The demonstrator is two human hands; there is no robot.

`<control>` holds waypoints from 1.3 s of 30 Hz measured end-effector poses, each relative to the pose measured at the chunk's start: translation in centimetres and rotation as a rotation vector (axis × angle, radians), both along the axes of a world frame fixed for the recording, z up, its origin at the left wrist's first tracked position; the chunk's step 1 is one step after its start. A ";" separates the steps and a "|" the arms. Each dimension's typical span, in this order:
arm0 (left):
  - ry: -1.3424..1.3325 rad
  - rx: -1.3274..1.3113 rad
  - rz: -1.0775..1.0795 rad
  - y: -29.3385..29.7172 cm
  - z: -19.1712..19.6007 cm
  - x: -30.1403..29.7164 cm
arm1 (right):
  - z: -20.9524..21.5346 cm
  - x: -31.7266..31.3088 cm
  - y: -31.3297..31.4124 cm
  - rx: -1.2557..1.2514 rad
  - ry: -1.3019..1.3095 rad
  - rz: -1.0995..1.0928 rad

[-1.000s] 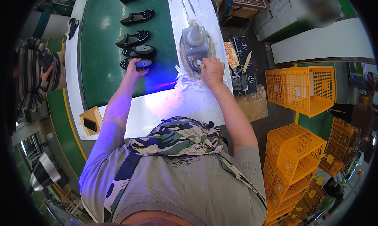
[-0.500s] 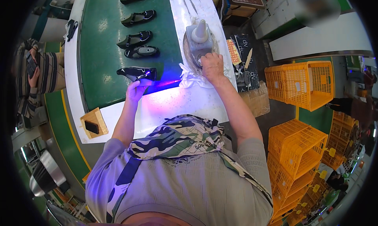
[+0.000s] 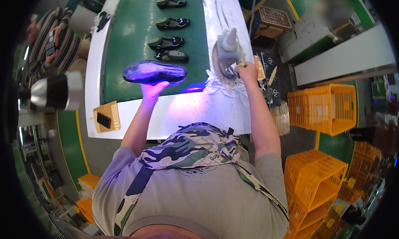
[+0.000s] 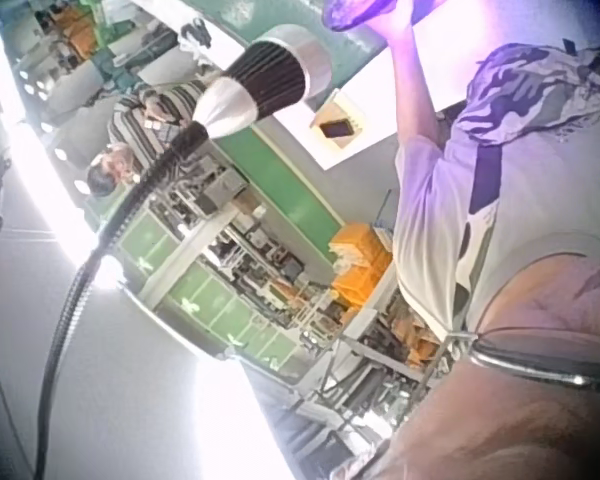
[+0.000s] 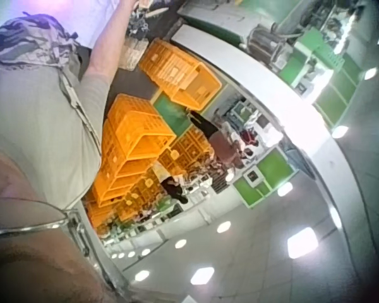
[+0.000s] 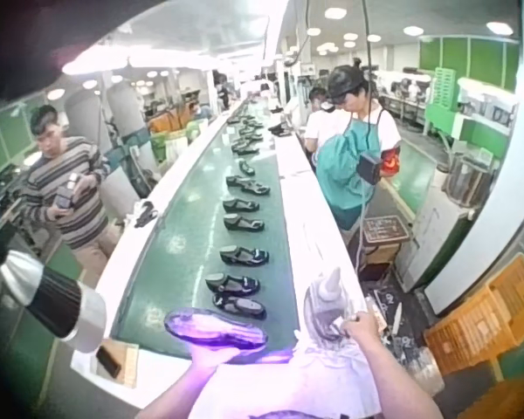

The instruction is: The person wipes the surface of black shoes using a white cloth. They pick up shoes from a green conveyor belt, wipe them, and place them on a white shelf to the left. The task is performed repeatedly in a factory setting.

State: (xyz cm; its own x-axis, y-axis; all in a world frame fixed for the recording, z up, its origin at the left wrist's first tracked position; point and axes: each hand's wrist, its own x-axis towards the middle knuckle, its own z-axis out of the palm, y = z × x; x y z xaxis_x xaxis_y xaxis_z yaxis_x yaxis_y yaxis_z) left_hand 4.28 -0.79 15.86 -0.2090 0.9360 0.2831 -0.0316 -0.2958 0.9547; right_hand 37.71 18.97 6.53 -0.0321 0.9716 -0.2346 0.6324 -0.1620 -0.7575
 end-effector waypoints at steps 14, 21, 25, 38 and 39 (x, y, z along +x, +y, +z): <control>1.023 0.580 0.358 -8.8 7.9 -1.3 | 17.0 -17.3 -10.6 -0.219 1.210 0.492; 1.160 0.498 0.425 -13.2 10.2 -1.7 | 15.8 -21.4 -13.2 -0.122 1.154 0.643; 1.167 0.426 0.456 -14.4 10.3 -1.8 | 17.1 -21.6 -15.0 -0.295 1.166 0.756; 1.100 0.059 0.528 -11.1 7.9 -2.5 | 20.3 -20.9 -14.2 -0.180 1.096 0.755; 1.084 0.035 0.515 -10.7 8.0 -2.3 | 20.5 -20.7 -13.8 -0.182 1.101 0.751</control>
